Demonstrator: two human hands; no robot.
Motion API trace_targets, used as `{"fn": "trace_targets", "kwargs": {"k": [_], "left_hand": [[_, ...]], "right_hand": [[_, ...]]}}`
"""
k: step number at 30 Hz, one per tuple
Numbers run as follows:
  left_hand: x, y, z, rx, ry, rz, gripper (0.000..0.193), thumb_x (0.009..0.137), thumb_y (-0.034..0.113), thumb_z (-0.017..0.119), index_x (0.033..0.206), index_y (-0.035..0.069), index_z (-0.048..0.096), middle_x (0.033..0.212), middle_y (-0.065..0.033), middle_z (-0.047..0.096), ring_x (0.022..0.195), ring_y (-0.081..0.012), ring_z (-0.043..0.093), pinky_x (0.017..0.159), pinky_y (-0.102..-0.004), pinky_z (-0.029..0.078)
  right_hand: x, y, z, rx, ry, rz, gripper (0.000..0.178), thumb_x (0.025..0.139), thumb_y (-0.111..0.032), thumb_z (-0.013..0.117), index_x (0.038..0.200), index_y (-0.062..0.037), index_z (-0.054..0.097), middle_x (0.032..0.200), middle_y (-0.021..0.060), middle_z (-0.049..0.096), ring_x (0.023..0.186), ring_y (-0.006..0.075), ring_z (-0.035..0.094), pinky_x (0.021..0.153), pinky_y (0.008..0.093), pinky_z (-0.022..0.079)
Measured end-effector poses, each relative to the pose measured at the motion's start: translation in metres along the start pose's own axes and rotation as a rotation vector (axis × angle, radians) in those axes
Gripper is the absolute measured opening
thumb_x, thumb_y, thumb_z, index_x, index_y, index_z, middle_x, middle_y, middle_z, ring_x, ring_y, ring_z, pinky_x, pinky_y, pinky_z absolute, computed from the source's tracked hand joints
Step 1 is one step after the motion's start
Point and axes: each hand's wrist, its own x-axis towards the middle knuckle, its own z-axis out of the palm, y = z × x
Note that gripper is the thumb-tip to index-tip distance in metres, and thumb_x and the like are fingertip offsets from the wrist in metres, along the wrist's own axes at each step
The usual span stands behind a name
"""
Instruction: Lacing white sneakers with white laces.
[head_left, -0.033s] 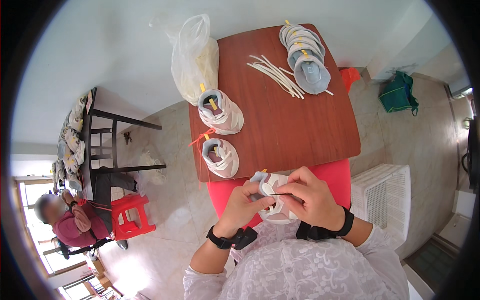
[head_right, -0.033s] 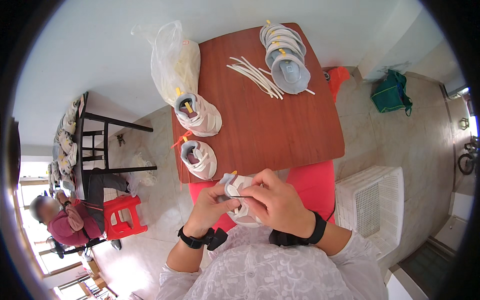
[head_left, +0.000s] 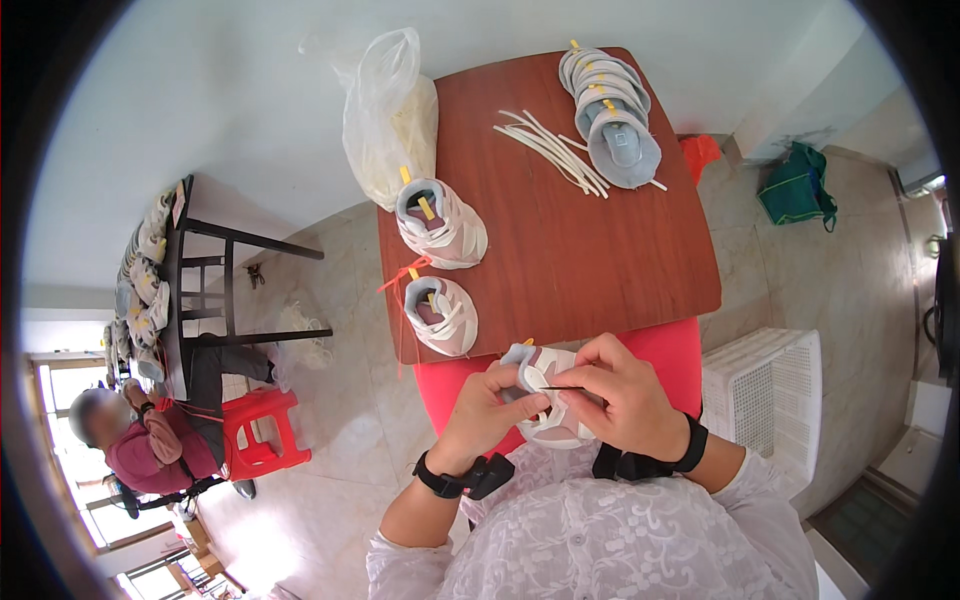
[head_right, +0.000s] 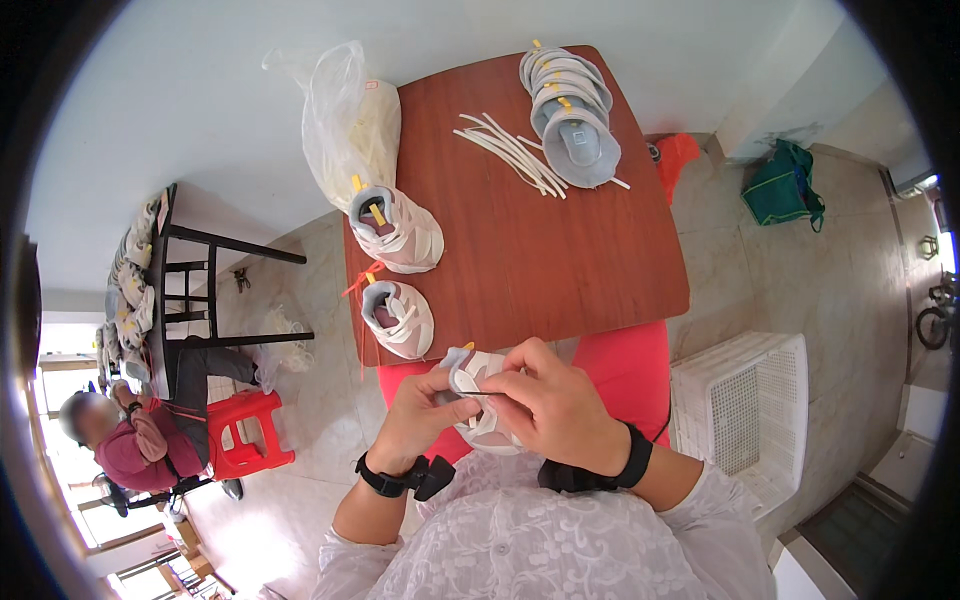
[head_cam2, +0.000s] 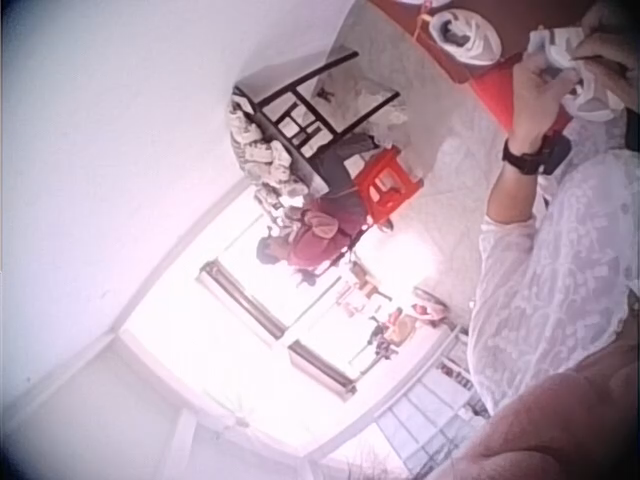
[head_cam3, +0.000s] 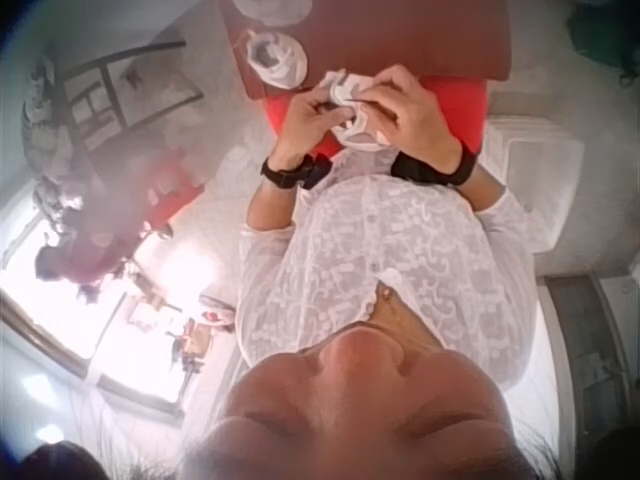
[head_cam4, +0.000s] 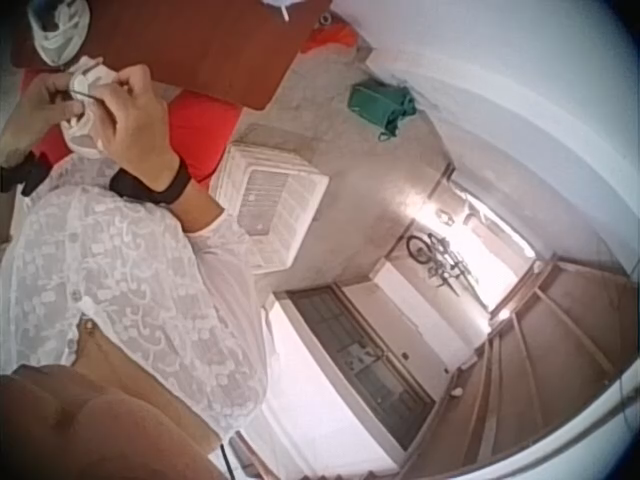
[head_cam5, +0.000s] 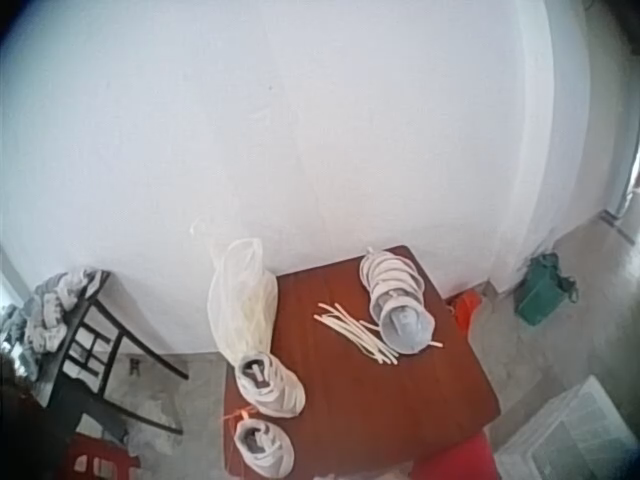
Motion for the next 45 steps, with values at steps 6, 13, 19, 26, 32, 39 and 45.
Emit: {"fn": "trace_targets", "kwargs": {"k": [6,13,19,26,32,39,45], "left_hand": [[-0.002,0.004,-0.001,0.034,-0.004,-0.019,0.018,0.081,0.009,0.074,0.097,0.002,0.070,0.092,-0.0037,0.063,0.075,-0.0090,0.061,0.068,-0.0238,0.049],[-0.001,0.004,0.001,0.031,-0.013,-0.002,0.020,0.080,0.010,0.075,0.097,0.001,0.070,0.095,-0.0038,0.062,0.076,-0.0094,0.060,0.067,-0.0234,0.049],[-0.003,0.005,0.002,0.034,0.011,0.018,0.017,0.080,0.008,0.072,0.096,0.001,0.069,0.101,-0.0051,0.060,0.082,-0.0103,0.057,0.072,-0.0253,0.047],[-0.004,0.000,0.000,0.103,0.111,-0.007,0.012,0.078,0.007,0.069,0.090,0.002,0.068,0.092,-0.0049,0.055,0.081,-0.0113,0.056,0.072,-0.0253,0.046],[-0.004,0.001,-0.001,0.113,0.125,0.004,0.013,0.078,0.007,0.069,0.090,0.003,0.068,0.098,-0.0053,0.054,0.083,-0.0108,0.057,0.071,-0.0252,0.048],[-0.004,0.003,0.001,0.114,0.123,0.015,0.011,0.079,0.007,0.069,0.090,0.003,0.068,0.099,-0.0049,0.054,0.083,-0.0104,0.058,0.072,-0.0250,0.049],[-0.004,0.001,0.005,0.128,0.149,0.012,0.013,0.079,0.006,0.070,0.091,0.003,0.068,0.101,-0.0056,0.054,0.079,-0.0111,0.059,0.072,-0.0249,0.049]], "right_hand": [[0.001,-0.005,0.003,-0.040,0.016,0.023,0.017,0.074,-0.008,0.073,0.090,-0.0081,0.067,0.088,0.0052,0.054,0.066,0.0202,0.060,0.054,0.0308,0.050],[0.003,-0.007,0.009,-0.135,0.071,0.084,0.016,0.072,-0.014,0.075,0.085,-0.0105,0.067,0.084,0.0032,0.052,0.062,0.0192,0.060,0.049,0.0317,0.047],[0.002,-0.009,0.010,-0.167,0.075,0.092,0.015,0.074,-0.014,0.075,0.086,-0.0108,0.066,0.085,0.0031,0.052,0.062,0.0188,0.060,0.049,0.0310,0.047],[0.007,-0.016,-0.002,-0.049,0.052,0.118,0.013,0.077,-0.013,0.071,0.088,-0.0102,0.066,0.083,0.0039,0.052,0.060,0.0186,0.059,0.048,0.0313,0.046],[-0.001,-0.018,-0.011,-0.365,-0.048,-0.056,0.014,0.075,-0.011,0.071,0.087,-0.0087,0.064,0.075,0.0030,0.050,0.056,0.0181,0.056,0.046,0.0321,0.043],[0.002,-0.018,-0.011,-0.376,-0.083,-0.085,0.018,0.068,-0.007,0.072,0.085,-0.0092,0.065,0.073,0.0028,0.050,0.058,0.0183,0.056,0.047,0.0313,0.043],[0.002,-0.016,-0.009,-0.477,-0.111,-0.157,0.017,0.067,-0.010,0.070,0.081,-0.0085,0.061,0.073,0.0021,0.046,0.059,0.0161,0.054,0.047,0.0299,0.043]]}}
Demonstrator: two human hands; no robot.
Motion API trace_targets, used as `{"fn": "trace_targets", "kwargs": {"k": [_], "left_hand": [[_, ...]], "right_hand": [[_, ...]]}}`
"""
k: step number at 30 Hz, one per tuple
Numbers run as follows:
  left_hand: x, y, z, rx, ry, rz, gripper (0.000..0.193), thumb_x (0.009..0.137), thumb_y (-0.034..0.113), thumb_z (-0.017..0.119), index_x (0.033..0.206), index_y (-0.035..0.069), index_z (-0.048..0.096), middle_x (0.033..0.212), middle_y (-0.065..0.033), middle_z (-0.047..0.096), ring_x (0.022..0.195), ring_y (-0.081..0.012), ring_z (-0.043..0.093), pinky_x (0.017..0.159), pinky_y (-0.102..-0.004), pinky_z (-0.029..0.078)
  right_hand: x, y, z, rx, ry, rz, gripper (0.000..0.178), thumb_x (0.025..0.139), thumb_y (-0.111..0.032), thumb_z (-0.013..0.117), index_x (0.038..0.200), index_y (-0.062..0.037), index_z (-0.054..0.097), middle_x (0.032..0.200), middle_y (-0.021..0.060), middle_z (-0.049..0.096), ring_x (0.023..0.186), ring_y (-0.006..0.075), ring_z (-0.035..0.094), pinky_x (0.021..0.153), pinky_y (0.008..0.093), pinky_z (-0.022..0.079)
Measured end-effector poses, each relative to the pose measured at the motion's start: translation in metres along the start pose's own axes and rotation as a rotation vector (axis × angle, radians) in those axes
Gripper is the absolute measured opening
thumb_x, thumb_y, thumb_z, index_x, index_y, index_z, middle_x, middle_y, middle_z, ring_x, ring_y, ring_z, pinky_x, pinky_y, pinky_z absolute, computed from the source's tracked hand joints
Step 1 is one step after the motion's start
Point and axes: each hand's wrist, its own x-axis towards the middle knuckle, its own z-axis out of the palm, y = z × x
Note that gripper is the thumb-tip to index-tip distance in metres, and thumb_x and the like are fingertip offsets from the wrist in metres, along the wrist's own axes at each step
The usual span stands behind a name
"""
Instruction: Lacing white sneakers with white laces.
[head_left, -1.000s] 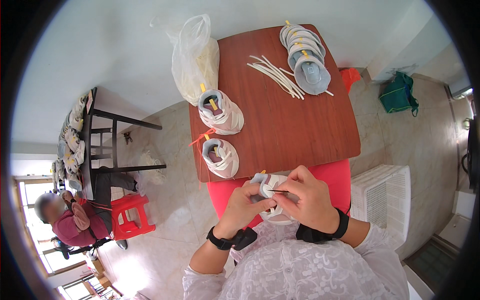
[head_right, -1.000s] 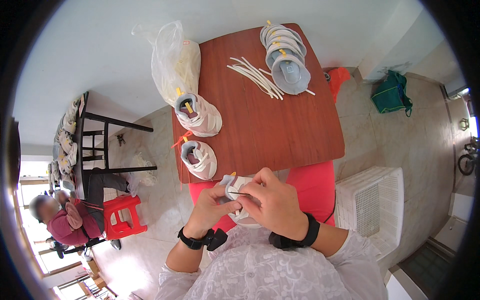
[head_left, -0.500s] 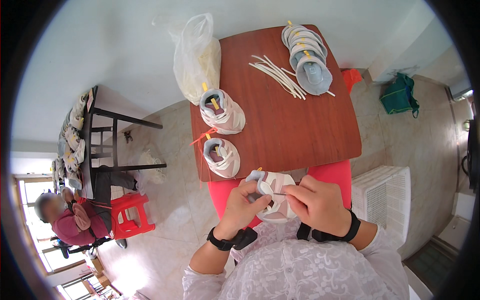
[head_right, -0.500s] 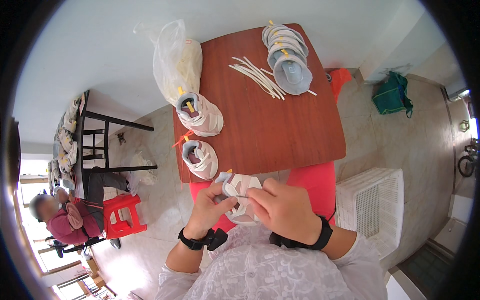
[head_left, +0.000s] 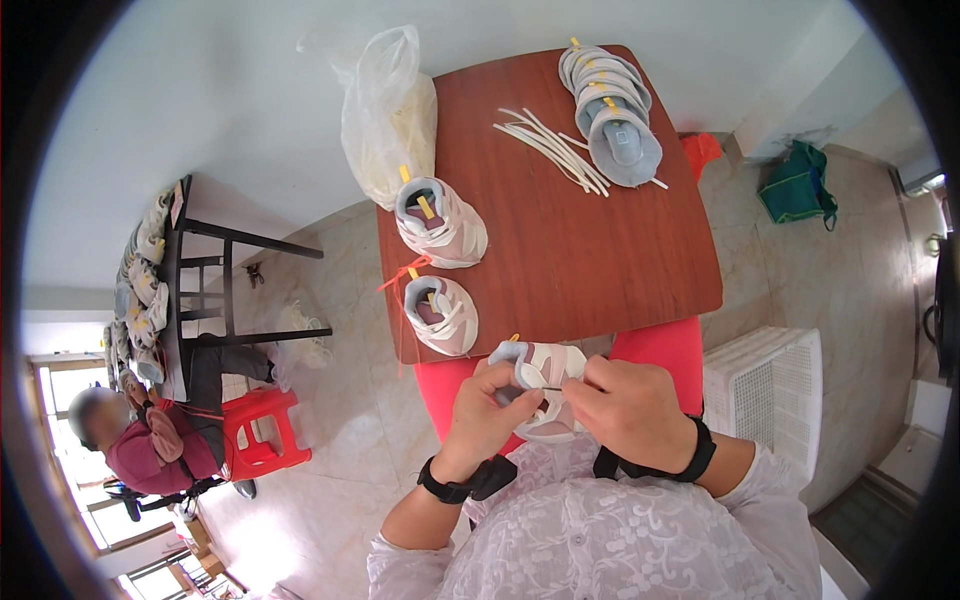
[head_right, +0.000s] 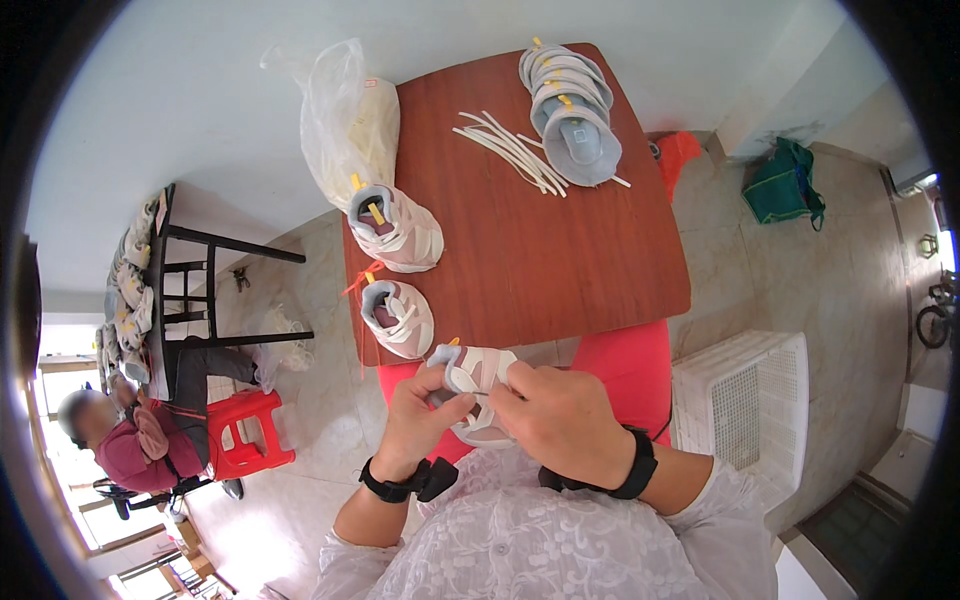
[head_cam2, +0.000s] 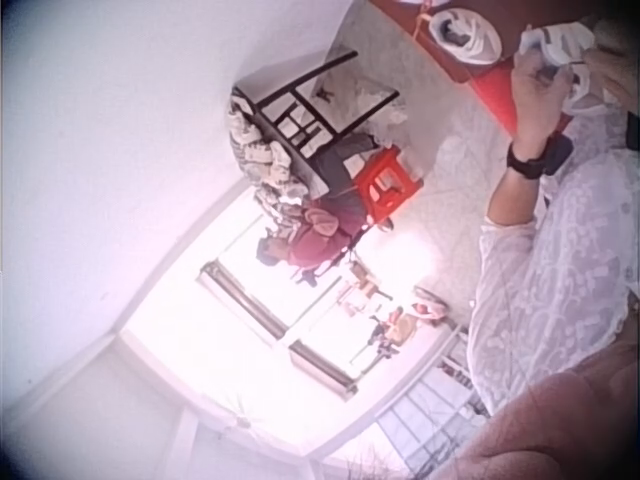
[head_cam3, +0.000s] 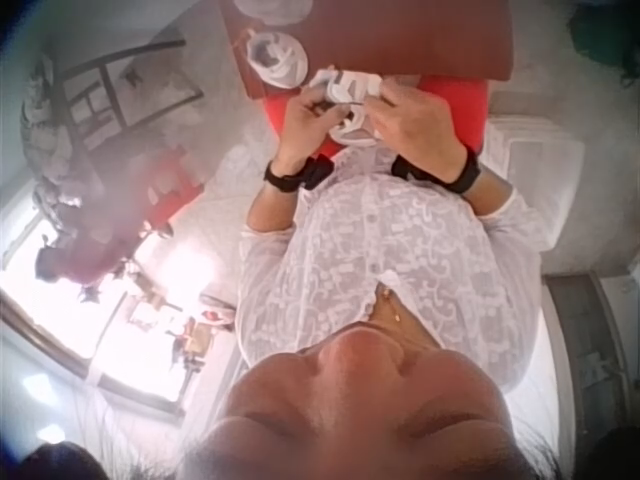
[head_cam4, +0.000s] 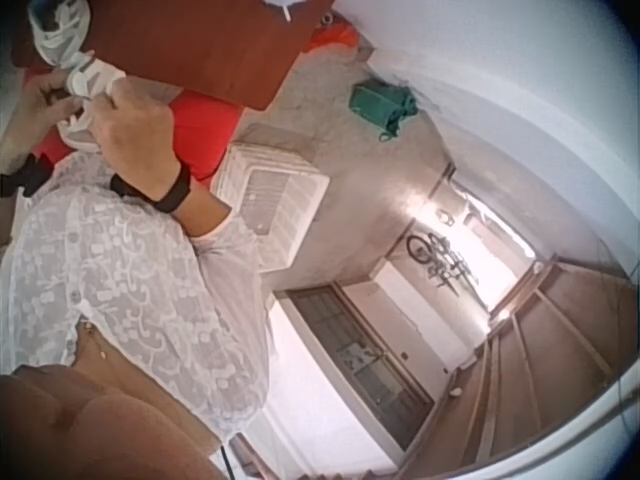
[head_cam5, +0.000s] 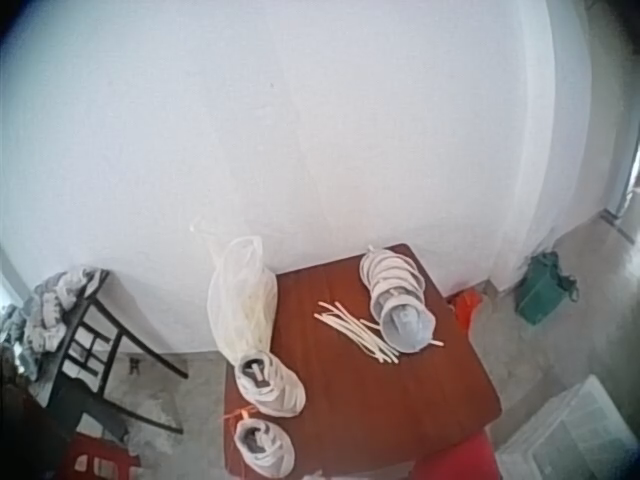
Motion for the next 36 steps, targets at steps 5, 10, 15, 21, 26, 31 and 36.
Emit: {"fn": "trace_targets", "kwargs": {"k": [5,10,15,21,26,31,36], "left_hand": [[0.000,-0.010,0.009,-0.054,0.093,0.016,0.015,0.079,0.007,0.070,0.092,0.002,0.068,0.091,-0.0055,0.059,0.078,-0.0120,0.058,0.070,-0.0263,0.048],[-0.002,-0.015,0.015,0.139,0.157,0.121,0.015,0.080,0.006,0.069,0.094,0.002,0.068,0.082,-0.0048,0.063,0.078,-0.0113,0.059,0.069,-0.0266,0.048],[-0.001,-0.008,0.015,-0.075,0.110,-0.010,0.014,0.083,0.005,0.066,0.096,-0.001,0.067,0.083,-0.0047,0.066,0.074,-0.0100,0.062,0.066,-0.0241,0.049],[-0.003,-0.013,0.010,-0.115,0.042,0.035,0.016,0.086,0.002,0.063,0.102,-0.002,0.064,0.085,-0.0061,0.068,0.076,-0.0096,0.064,0.066,-0.0236,0.052],[-0.007,-0.008,0.012,-0.125,0.048,0.015,0.018,0.085,0.002,0.064,0.102,-0.002,0.065,0.086,-0.0067,0.069,0.076,-0.0103,0.065,0.066,-0.0239,0.052],[-0.006,-0.008,0.011,-0.086,0.001,0.013,0.018,0.083,0.003,0.068,0.099,-0.002,0.067,0.094,-0.0065,0.062,0.074,-0.0109,0.064,0.065,-0.0237,0.052],[-0.007,-0.006,0.011,-0.109,-0.002,-0.017,0.017,0.081,0.005,0.069,0.097,-0.001,0.068,0.101,-0.0061,0.056,0.073,-0.0116,0.063,0.065,-0.0237,0.051]], "right_hand": [[-0.001,-0.003,0.003,-0.189,-0.034,-0.085,0.014,0.068,-0.017,0.065,0.076,-0.0099,0.057,0.074,0.0008,0.044,0.061,0.0137,0.052,0.048,0.0281,0.043],[-0.004,-0.006,0.011,-0.332,-0.026,-0.199,0.013,0.069,-0.018,0.064,0.077,-0.0103,0.056,0.074,0.0008,0.043,0.063,0.0136,0.051,0.050,0.0273,0.043],[-0.003,0.003,0.006,-0.227,-0.063,-0.156,0.014,0.070,-0.016,0.064,0.080,-0.0086,0.057,0.073,0.0010,0.043,0.063,0.0142,0.051,0.050,0.0278,0.043],[-0.006,0.005,0.003,-0.063,0.040,-0.052,0.019,0.069,-0.012,0.067,0.086,-0.0073,0.059,0.075,0.0026,0.046,0.064,0.0169,0.053,0.049,0.0304,0.044],[0.006,0.009,0.016,0.252,0.296,0.381,0.026,0.078,-0.011,0.067,0.102,-0.0033,0.059,0.081,0.0078,0.057,0.067,0.0248,0.061,0.055,0.0343,0.048],[-0.004,0.012,0.019,0.746,-0.013,0.495,0.027,0.086,-0.009,0.060,0.111,0.0024,0.057,0.090,0.0114,0.066,0.076,0.0132,0.063,0.063,0.0274,0.048],[-0.002,0.010,0.018,0.772,-0.005,0.488,0.027,0.086,-0.008,0.060,0.111,0.0030,0.057,0.087,0.0109,0.066,0.074,0.0129,0.063,0.063,0.0272,0.048]]}}
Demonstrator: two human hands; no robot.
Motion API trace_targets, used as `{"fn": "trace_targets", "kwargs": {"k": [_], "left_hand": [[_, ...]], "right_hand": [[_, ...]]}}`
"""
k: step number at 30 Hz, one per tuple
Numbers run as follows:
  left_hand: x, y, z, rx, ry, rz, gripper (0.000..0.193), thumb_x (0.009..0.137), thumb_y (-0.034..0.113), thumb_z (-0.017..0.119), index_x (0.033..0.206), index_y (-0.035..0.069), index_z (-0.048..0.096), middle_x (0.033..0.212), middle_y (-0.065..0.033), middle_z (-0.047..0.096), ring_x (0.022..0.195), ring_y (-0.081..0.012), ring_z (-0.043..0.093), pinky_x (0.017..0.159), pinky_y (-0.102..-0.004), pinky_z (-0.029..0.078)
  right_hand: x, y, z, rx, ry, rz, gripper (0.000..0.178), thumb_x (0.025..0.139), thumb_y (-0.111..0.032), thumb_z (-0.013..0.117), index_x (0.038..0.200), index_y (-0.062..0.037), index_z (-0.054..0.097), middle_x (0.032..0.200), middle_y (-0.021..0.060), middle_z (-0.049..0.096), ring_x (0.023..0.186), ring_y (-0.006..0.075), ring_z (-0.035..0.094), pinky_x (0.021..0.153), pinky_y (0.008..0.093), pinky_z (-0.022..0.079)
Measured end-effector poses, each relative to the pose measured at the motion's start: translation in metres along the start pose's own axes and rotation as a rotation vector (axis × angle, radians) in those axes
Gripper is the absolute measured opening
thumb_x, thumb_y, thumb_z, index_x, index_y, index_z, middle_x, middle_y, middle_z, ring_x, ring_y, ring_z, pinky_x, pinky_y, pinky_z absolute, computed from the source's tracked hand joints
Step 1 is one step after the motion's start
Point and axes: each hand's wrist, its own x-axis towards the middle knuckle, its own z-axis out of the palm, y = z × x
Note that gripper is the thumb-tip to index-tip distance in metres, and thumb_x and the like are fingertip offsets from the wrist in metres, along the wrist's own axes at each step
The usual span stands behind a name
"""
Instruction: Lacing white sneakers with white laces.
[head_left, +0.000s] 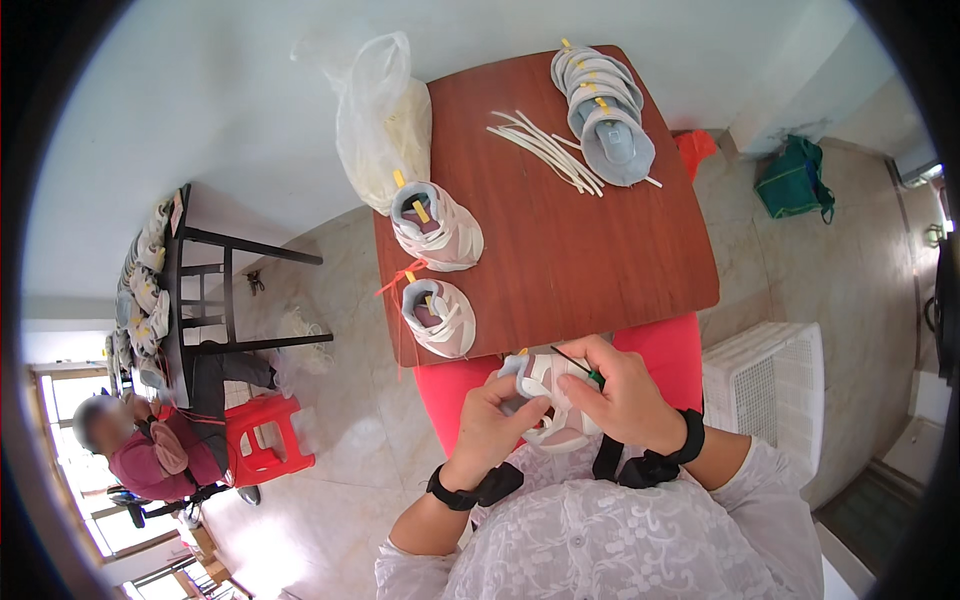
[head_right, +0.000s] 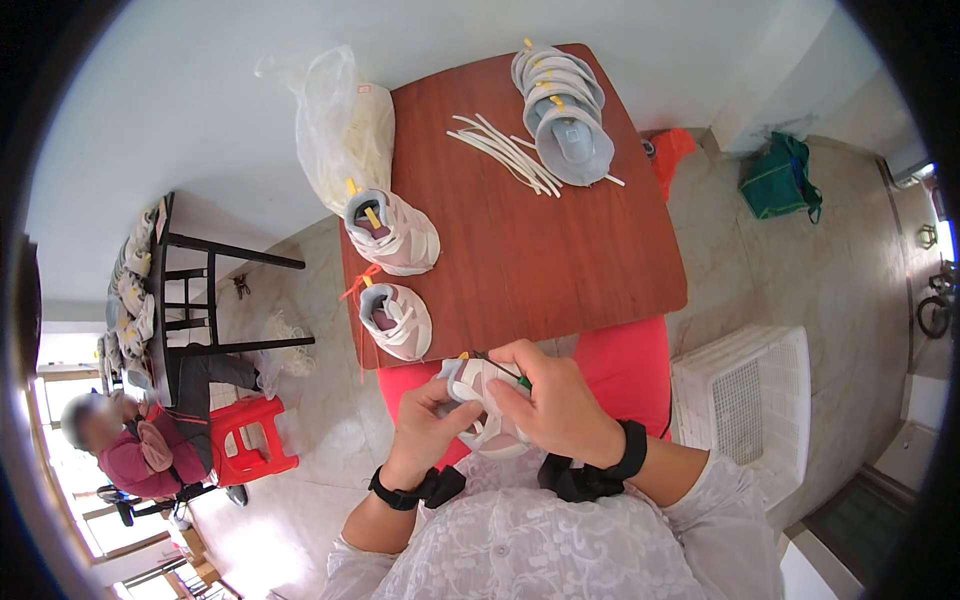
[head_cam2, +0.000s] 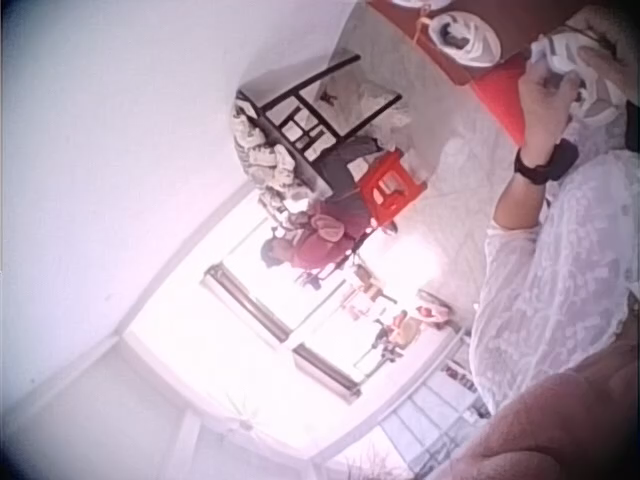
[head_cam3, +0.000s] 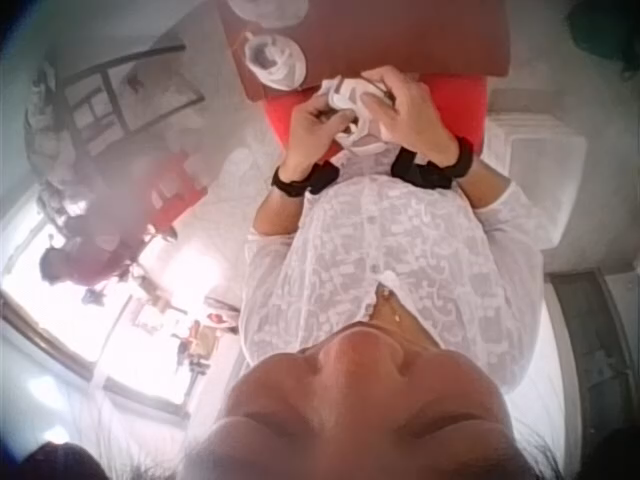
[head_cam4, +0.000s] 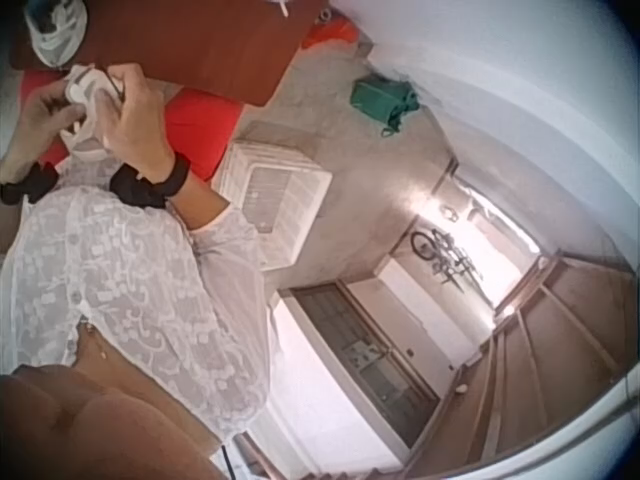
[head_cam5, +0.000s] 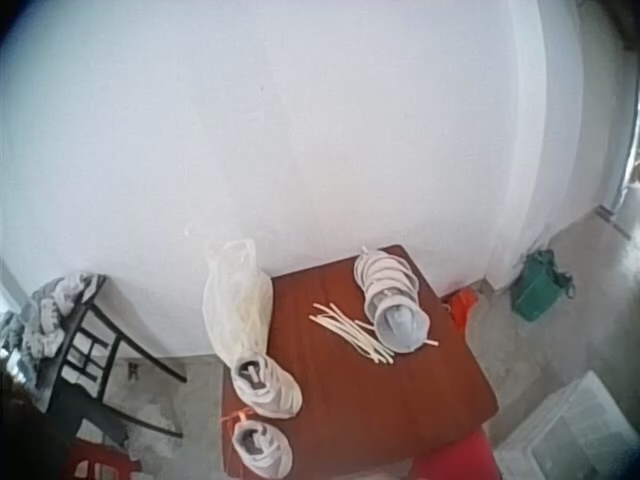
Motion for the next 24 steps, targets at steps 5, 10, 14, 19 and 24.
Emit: {"fn": "trace_targets", "kwargs": {"k": [5,10,14,19,24], "left_hand": [[0.000,-0.002,-0.002,-0.010,-0.028,0.015,0.018,0.082,0.006,0.069,0.098,-0.002,0.068,0.099,-0.0056,0.055,0.074,-0.0109,0.062,0.066,-0.0230,0.051],[-0.002,-0.001,-0.002,-0.033,-0.021,0.007,0.017,0.083,0.007,0.068,0.098,-0.001,0.068,0.098,-0.0053,0.055,0.074,-0.0102,0.062,0.066,-0.0234,0.051],[-0.001,-0.003,-0.003,-0.030,-0.041,0.063,0.017,0.083,0.008,0.068,0.097,-0.001,0.068,0.094,-0.0045,0.057,0.073,-0.0097,0.061,0.065,-0.0236,0.050],[0.001,-0.001,-0.007,-0.043,0.048,0.052,0.016,0.085,0.006,0.066,0.099,-0.002,0.067,0.088,-0.0055,0.064,0.071,-0.0093,0.061,0.063,-0.0237,0.050],[0.001,0.004,-0.009,-0.031,0.065,0.047,0.016,0.086,0.005,0.064,0.101,-0.002,0.066,0.087,-0.0071,0.069,0.074,-0.0100,0.064,0.065,-0.0241,0.051]], "right_hand": [[0.001,0.003,0.002,0.012,-0.021,-0.015,0.027,0.086,-0.007,0.060,0.111,0.0034,0.056,0.089,0.0107,0.066,0.077,0.0116,0.062,0.064,0.0268,0.048],[0.004,-0.004,0.001,0.036,-0.025,0.004,0.027,0.086,-0.013,0.061,0.108,0.0024,0.055,0.087,0.0167,0.066,0.075,0.0256,0.067,0.063,0.0324,0.050],[0.006,0.002,0.003,0.034,-0.017,-0.041,0.027,0.087,-0.013,0.061,0.109,0.0017,0.056,0.089,0.0157,0.066,0.074,0.0241,0.066,0.063,0.0309,0.050],[0.007,-0.021,-0.005,-0.535,0.209,-0.347,0.026,0.079,-0.010,0.067,0.104,-0.0035,0.062,0.074,0.0073,0.056,0.061,0.0234,0.058,0.054,0.0332,0.047],[-0.011,-0.018,-0.006,-0.703,0.080,-0.526,0.023,0.071,-0.009,0.071,0.094,-0.0103,0.067,0.069,0.0030,0.048,0.055,0.0207,0.053,0.046,0.0332,0.043]]}}
